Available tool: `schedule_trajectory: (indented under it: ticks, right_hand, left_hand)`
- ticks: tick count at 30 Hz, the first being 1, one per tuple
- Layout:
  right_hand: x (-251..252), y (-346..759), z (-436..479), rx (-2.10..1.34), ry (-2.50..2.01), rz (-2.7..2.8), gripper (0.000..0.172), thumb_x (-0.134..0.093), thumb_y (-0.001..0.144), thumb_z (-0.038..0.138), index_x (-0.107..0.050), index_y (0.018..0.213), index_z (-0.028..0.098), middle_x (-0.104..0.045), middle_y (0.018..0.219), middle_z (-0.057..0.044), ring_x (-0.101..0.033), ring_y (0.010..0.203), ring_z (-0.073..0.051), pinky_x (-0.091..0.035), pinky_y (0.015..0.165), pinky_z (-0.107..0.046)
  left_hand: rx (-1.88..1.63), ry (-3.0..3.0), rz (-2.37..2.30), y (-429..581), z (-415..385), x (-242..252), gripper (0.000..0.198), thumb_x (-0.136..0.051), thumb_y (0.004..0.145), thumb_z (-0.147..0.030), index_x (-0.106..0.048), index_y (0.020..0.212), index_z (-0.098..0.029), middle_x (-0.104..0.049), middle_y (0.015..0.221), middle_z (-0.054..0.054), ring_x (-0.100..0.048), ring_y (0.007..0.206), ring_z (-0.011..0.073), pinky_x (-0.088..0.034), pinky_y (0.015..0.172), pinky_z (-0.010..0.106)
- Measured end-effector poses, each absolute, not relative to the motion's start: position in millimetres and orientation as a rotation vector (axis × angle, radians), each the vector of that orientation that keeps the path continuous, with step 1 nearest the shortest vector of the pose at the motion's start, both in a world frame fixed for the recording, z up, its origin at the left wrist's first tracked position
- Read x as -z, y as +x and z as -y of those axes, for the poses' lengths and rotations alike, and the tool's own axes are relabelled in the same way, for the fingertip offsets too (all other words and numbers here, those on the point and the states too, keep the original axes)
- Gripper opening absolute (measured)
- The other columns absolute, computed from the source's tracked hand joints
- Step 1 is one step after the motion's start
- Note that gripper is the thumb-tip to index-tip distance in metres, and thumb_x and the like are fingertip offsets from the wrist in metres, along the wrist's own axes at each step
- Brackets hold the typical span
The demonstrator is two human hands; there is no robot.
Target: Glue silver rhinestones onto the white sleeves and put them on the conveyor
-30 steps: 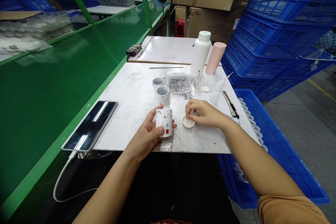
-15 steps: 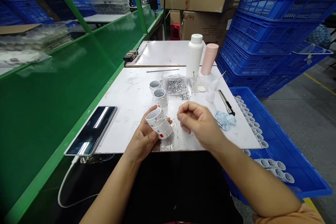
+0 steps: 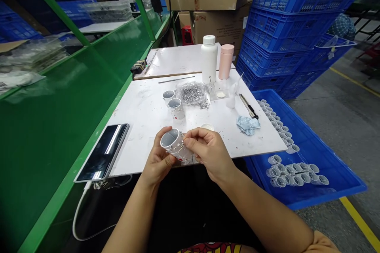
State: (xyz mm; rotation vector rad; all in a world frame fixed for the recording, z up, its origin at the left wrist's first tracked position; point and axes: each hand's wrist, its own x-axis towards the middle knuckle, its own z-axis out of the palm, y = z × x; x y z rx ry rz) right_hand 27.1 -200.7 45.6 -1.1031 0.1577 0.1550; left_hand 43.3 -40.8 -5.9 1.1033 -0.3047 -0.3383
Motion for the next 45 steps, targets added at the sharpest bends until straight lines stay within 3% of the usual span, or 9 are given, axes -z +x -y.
schedule_trajectory:
  ticks: [5, 13, 21, 31, 37, 45]
  right_hand:
    - [-44, 25, 201, -0.146, -1.125, -0.14, 0.023, -0.08, 0.066, 0.032, -0.066, 0.072, 0.016, -0.047, 0.054, 0.004, -0.03, 0.043, -0.003, -0.019, 0.038, -0.018]
    - [-39, 23, 203, -0.117, -1.171, -0.081, 0.02, -0.078, 0.07, 0.031, -0.063, 0.074, 0.018, -0.052, 0.062, 0.003, -0.031, 0.046, -0.004, -0.023, 0.041, -0.021]
    - [-37, 23, 207, -0.121, -1.097, -0.065, 0.027, -0.083, 0.067, 0.027, -0.057, 0.07, 0.019, -0.055, 0.074, 0.002, -0.033, 0.051, -0.005, -0.024, 0.043, -0.02]
    - [-34, 20, 205, -0.118, -1.032, -0.138, 0.032, -0.085, 0.062, 0.025, -0.055, 0.068, 0.018, -0.057, 0.074, 0.002, -0.041, 0.054, -0.006, -0.026, 0.042, -0.017]
    - [-31, 19, 208, -0.125, -1.027, -0.114, 0.028, -0.082, 0.067, 0.023, -0.055, 0.07, 0.018, -0.056, 0.074, 0.002, -0.039, 0.052, -0.004, -0.027, 0.042, -0.017]
    - [-24, 18, 212, -0.136, -0.995, -0.104, 0.027, -0.08, 0.07, 0.022, -0.054, 0.071, 0.017, -0.056, 0.074, 0.004, -0.038, 0.049, -0.002, -0.024, 0.042, -0.016]
  left_hand:
    - [0.333, 1.097, 0.339, 44, 41, 7, 0.064, -0.074, 0.077, -0.028, -0.045, 0.134, -0.033, -0.061, 0.121, 0.006, -0.061, 0.106, 0.0204, -0.047, 0.091, 0.03]
    - [0.311, 1.137, 0.336, 43, 40, 10, 0.065, -0.076, 0.075, -0.031, -0.047, 0.133, -0.031, -0.061, 0.123, 0.008, -0.06, 0.11, 0.0244, -0.047, 0.092, 0.034]
    - [0.289, 1.129, 0.457, 43, 40, 10, 0.057, -0.07, 0.081, -0.025, -0.048, 0.133, -0.031, -0.064, 0.122, 0.008, -0.06, 0.115, 0.0253, -0.047, 0.097, 0.038]
    - [0.278, 1.179, 0.503, 44, 39, 10, 0.058, -0.068, 0.083, -0.022, -0.048, 0.137, -0.031, -0.065, 0.125, 0.009, -0.059, 0.118, 0.0249, -0.046, 0.099, 0.036]
    - [0.273, 1.149, 0.625, 47, 40, 12, 0.059, -0.063, 0.086, -0.015, -0.046, 0.139, -0.035, -0.063, 0.128, 0.007, -0.061, 0.117, 0.0209, -0.047, 0.098, 0.03]
    - [0.311, 1.169, 0.642, 49, 39, 16, 0.059, -0.063, 0.087, -0.016, -0.045, 0.139, -0.036, -0.06, 0.13, 0.007, -0.06, 0.116, 0.0213, -0.048, 0.097, 0.031]
